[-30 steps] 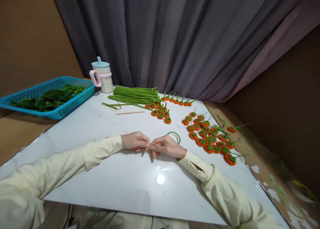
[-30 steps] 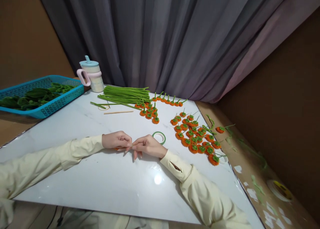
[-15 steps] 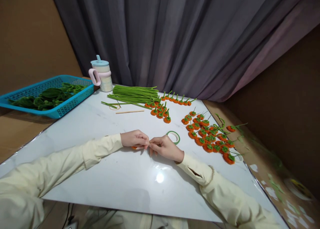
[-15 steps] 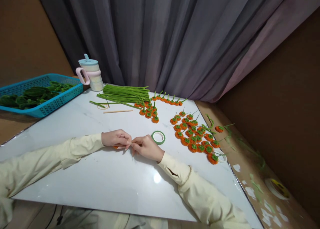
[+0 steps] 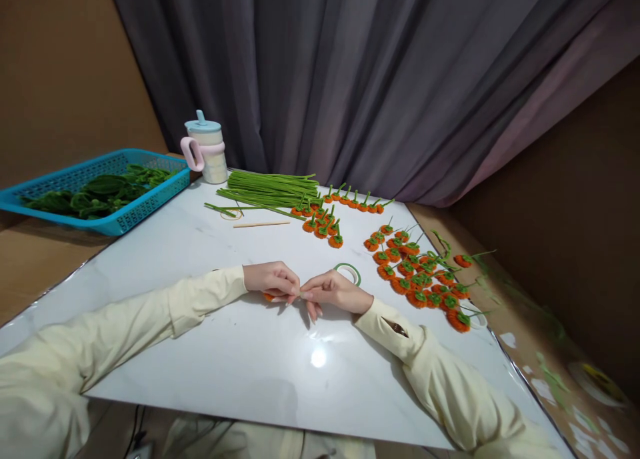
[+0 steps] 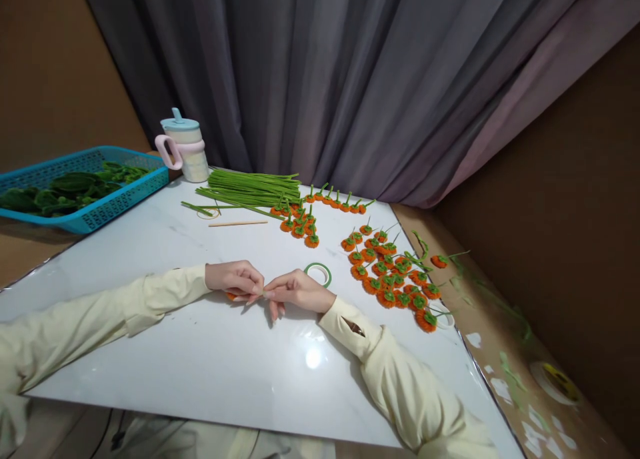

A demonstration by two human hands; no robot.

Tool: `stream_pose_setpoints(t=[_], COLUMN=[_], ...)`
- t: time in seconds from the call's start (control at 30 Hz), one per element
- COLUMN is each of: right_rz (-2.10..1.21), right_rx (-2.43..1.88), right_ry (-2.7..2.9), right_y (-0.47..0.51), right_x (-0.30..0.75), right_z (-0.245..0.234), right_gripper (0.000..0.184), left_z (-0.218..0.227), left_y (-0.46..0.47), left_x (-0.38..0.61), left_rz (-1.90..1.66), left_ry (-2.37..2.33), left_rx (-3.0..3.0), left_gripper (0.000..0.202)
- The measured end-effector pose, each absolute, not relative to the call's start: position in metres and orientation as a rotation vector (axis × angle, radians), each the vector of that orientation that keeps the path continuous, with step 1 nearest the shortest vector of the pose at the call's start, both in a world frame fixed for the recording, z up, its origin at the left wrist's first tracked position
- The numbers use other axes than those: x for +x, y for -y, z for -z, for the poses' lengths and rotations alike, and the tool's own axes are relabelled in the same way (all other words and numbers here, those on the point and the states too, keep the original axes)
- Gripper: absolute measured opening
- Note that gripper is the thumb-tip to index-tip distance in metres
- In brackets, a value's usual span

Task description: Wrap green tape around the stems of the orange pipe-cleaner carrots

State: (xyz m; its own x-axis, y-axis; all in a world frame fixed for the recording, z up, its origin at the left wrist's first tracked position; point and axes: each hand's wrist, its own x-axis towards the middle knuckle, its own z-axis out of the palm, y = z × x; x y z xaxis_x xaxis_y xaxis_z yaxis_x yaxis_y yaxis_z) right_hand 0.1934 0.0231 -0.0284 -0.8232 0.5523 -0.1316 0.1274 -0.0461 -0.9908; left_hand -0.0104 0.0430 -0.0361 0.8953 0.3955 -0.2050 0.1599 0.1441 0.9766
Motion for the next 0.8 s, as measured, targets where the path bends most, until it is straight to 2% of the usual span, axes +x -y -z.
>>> stream_pose_setpoints(t=[0.2, 0.5, 0.7, 0.8], right_rz=[-1.712, -1.237, -1.123, -1.257], right_rx=[-0.751, -0.771, -0.762, -0.741], right_ry=[2.121, 2.395, 2.414, 2.396], right_y=[-0.018, -0.011, -0.010, -0.014], right_x=[0.190, 0.186, 0.185, 0.187], right_z=[0.029, 0.025, 0.028, 0.029], right_gripper=[0.035, 0.027, 0.023, 0.024], left_z=[0.039, 0.039, 0.038, 0.036], left_y=[-0.044, -0.046, -0.046, -0.046], left_x=[-0.011, -0.013, -0.013, -0.013], left_rz=[-0.173, -0.157, -0.129, -0.118], left_ry=[-0.462, -0.450, -0.434, -0.422], left_rx=[1.430, 1.424, 1.412, 1.401], left_gripper=[0.026, 0.024, 0.023, 0.024])
